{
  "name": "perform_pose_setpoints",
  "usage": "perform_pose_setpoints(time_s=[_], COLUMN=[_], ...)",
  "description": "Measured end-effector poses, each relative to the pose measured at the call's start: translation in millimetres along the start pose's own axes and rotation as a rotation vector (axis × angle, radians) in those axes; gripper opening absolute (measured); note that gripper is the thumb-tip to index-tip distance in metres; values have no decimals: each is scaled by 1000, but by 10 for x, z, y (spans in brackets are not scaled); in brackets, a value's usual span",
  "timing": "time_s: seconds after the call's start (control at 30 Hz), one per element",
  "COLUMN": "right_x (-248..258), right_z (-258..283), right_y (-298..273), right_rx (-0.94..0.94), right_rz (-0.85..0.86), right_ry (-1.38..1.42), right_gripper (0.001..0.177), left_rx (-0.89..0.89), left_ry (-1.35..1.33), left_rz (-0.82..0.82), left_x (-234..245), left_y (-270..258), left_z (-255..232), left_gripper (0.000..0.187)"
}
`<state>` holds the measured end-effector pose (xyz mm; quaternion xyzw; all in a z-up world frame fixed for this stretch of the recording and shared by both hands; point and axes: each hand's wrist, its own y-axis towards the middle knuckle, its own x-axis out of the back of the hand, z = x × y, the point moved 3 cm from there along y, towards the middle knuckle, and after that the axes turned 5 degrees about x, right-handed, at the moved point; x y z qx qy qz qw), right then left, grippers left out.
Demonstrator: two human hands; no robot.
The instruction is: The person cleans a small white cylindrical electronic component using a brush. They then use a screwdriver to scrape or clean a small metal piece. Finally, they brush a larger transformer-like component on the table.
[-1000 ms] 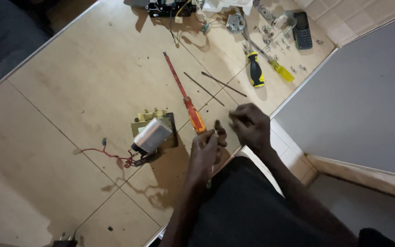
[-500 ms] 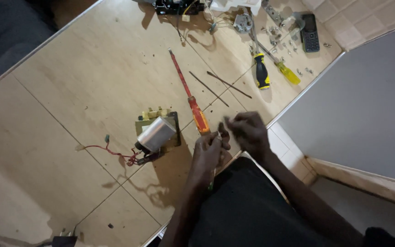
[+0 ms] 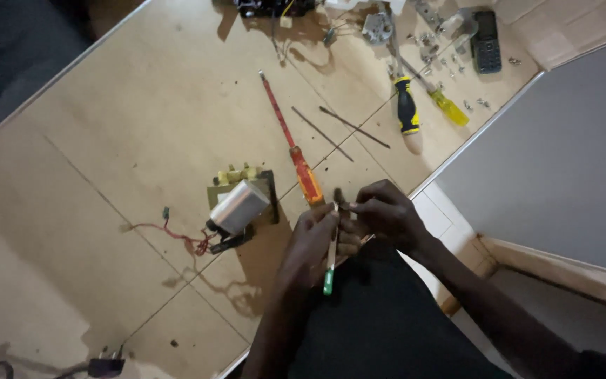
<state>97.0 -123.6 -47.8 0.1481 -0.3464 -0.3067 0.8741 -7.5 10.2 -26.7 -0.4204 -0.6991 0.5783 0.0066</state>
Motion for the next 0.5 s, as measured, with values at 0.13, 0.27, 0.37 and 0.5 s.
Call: perform_pose_setpoints(time_s=[0.13, 0.27, 0.37, 0.5], right_x=[-41, -78, -54, -120], right_z=[-89, 66, 117, 47], right_y=[-93, -38, 45, 0], right_rx=[-10, 37, 44, 4], right_rz=[12, -34, -51, -44], right_ry=[77, -14, -87, -145], right_gripper=[50, 38, 16, 9], left_rx=[-5, -55, -27, 143], left_ry=[-20, 162, 344, 371], left_rz=[26, -57, -186, -309], left_x=[11, 129, 105, 342], left_y=[-71, 10, 37, 334], left_z=[-33, -55, -132, 191], left_gripper=[58, 28, 27, 31])
